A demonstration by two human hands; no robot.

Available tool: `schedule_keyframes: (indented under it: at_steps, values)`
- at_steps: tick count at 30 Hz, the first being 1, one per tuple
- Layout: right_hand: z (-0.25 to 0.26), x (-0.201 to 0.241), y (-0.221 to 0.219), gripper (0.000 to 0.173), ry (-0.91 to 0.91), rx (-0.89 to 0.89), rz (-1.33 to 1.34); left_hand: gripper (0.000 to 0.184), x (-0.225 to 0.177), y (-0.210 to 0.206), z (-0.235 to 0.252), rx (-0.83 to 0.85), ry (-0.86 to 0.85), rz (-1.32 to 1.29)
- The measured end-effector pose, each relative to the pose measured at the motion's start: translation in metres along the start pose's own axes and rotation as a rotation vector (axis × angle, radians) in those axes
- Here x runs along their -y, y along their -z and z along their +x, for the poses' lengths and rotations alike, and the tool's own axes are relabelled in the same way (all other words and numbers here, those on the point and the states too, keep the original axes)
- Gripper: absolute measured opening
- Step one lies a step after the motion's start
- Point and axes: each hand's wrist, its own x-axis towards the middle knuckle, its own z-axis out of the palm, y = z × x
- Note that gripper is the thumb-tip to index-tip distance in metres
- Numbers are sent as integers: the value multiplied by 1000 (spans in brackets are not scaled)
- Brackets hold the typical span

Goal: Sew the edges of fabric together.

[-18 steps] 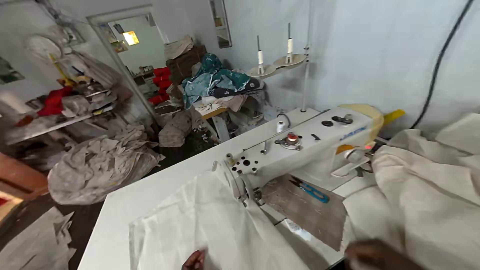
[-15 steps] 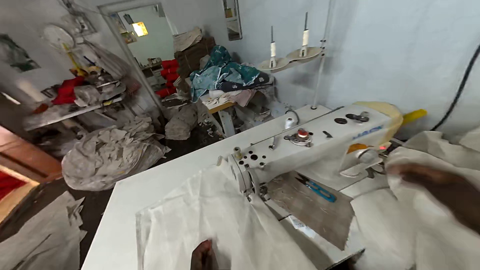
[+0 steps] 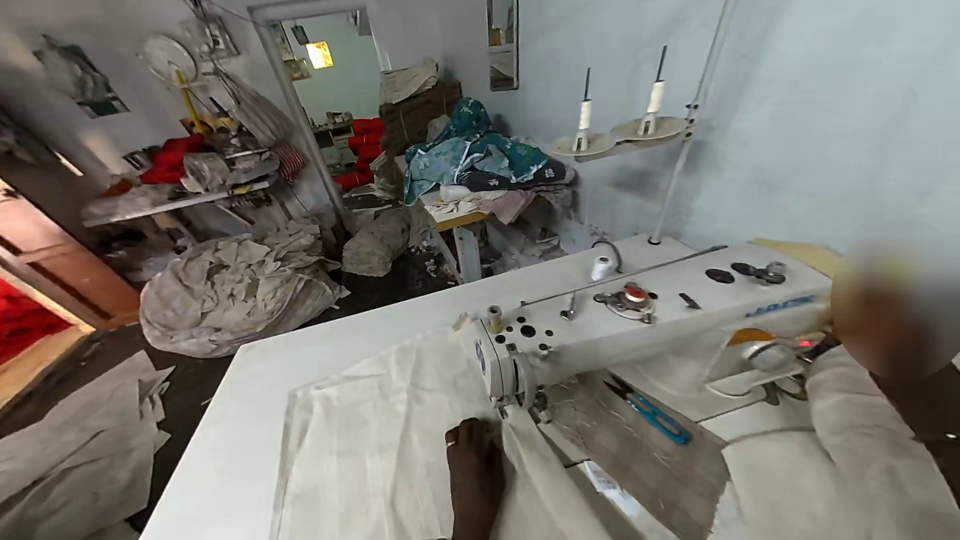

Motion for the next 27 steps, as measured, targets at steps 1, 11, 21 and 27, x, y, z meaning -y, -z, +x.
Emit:
schedule_keyframes:
  at_steps: [1,11,21,27]
  values:
    - [-2,-5,0,21,17,-13,40,22,-1,2,-5,9,0,21]
    - [0,18,-18,25,-16,-97,-162,37,-3,-1,-4,146,-30,21]
    - [14,48,-27,46,-79,-89,-643,28,-1,29,-17,221,36,85]
    - [16,46,-35,52,-24,-112,-799,22,3,41,-30,185,-1,163]
